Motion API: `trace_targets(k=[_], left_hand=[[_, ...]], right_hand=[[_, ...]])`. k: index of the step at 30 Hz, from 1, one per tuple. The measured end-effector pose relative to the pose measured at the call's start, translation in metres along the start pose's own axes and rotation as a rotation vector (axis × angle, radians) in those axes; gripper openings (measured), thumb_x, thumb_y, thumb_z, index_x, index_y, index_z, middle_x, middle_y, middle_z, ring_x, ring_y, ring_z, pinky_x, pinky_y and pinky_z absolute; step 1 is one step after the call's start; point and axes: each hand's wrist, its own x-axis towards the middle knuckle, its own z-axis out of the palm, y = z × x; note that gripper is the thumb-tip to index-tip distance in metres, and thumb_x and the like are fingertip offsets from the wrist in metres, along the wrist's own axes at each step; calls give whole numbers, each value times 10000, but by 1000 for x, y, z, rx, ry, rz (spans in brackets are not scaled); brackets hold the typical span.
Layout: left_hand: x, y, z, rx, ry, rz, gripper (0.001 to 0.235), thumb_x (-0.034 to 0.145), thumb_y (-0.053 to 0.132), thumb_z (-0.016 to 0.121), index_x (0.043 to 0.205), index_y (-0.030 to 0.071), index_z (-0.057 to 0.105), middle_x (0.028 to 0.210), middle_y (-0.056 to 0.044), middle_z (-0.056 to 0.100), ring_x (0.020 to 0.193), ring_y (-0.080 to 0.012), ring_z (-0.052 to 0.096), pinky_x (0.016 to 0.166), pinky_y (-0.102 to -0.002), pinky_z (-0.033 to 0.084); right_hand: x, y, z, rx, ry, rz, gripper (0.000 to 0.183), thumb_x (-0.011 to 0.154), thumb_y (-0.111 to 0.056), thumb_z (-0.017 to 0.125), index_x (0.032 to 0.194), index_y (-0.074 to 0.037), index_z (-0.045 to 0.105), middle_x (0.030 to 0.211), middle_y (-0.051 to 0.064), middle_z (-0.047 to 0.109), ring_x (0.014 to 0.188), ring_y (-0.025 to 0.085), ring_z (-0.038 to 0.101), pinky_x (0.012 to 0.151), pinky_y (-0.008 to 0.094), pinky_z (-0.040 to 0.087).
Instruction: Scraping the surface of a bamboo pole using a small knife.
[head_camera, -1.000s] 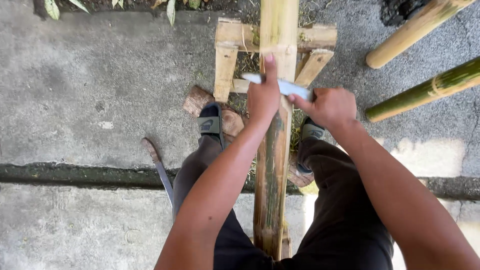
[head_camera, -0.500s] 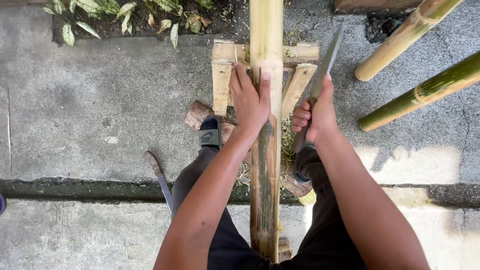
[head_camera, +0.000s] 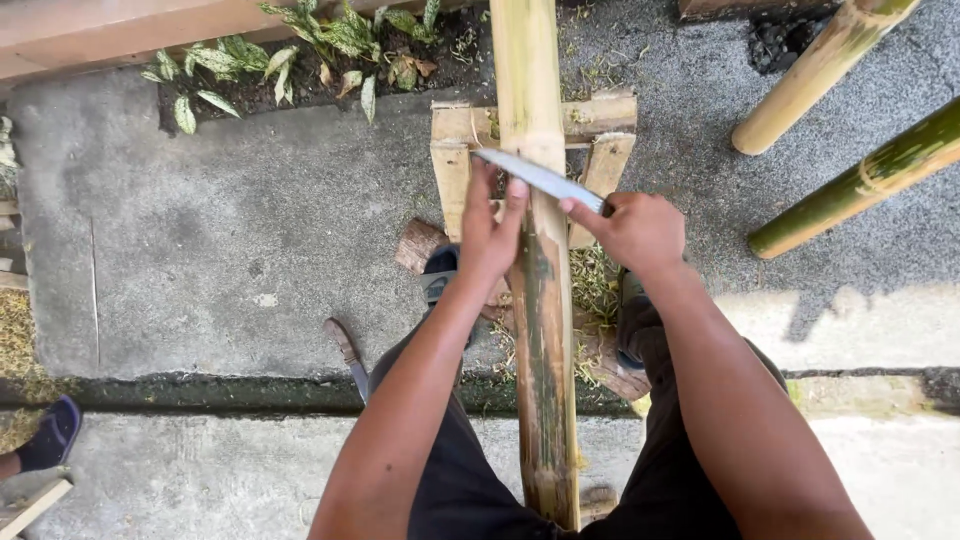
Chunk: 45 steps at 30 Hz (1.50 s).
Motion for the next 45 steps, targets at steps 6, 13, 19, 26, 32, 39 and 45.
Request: trace_targets(k=[6,13,19,26,32,39,45], left_hand=[[14,-55,20,74,76,148,698,1085,507,521,1467,-76,484,1457,-277,529,1378,-378,525,1156,-449,419],[38,-45,23,-78,-79,-220,717,981,587,483,1501,93,488,1218,-198,725,1138,-291,709,989,-376,539],[49,-30,31,-28,44,-137,985,962,637,508,1575,-64,186,1260,-247,665,1156,-318,714,977,-417,576],[36,-15,50,503,112,94,920,1122,491,464,1622,-112,-19,1688,-403,77,1559,-490,135,1246,-547,187],[-1,82,36,1125,-457,278,698,942,412,594,1461,8,358,1638,-286,86,1511,-465,21,1187,-678,21],[12,37,53,1094,-91,588,527,978,505,496,1161,91,766,1361,-182,637,1382,-323,489,1318,-624,75],[-23,97,49,1089,-676,303,579,1004,549,500,851,64,778,889,-160,697,853,-275,644,1155,-536,280]], right_hand=[[8,-20,-1,-214,108,-250,821,815,-905,553,679,-115,733,609,126,678,624,318,713,581,440,561],[26,-26,-8,-209,73,-231,832,841,-908,540,679,-117,742,607,130,674,613,315,700,579,434,548],[42,-22,7,-196,53,-143,878,855,-932,491,730,-106,762,619,116,691,607,275,703,560,400,535],[51,2,22,1253,-268,414,755,910,-889,447,612,-199,369,523,-21,355,414,148,333,412,374,286],[55,22,11,1275,-179,456,729,868,-870,450,614,-190,381,503,-39,335,400,134,339,412,338,287],[54,34,19,904,39,292,748,908,-790,552,635,-94,561,551,-5,521,436,94,479,400,290,366],[56,35,14,969,13,286,742,928,-761,552,596,-97,516,527,11,476,400,118,429,377,305,326]])
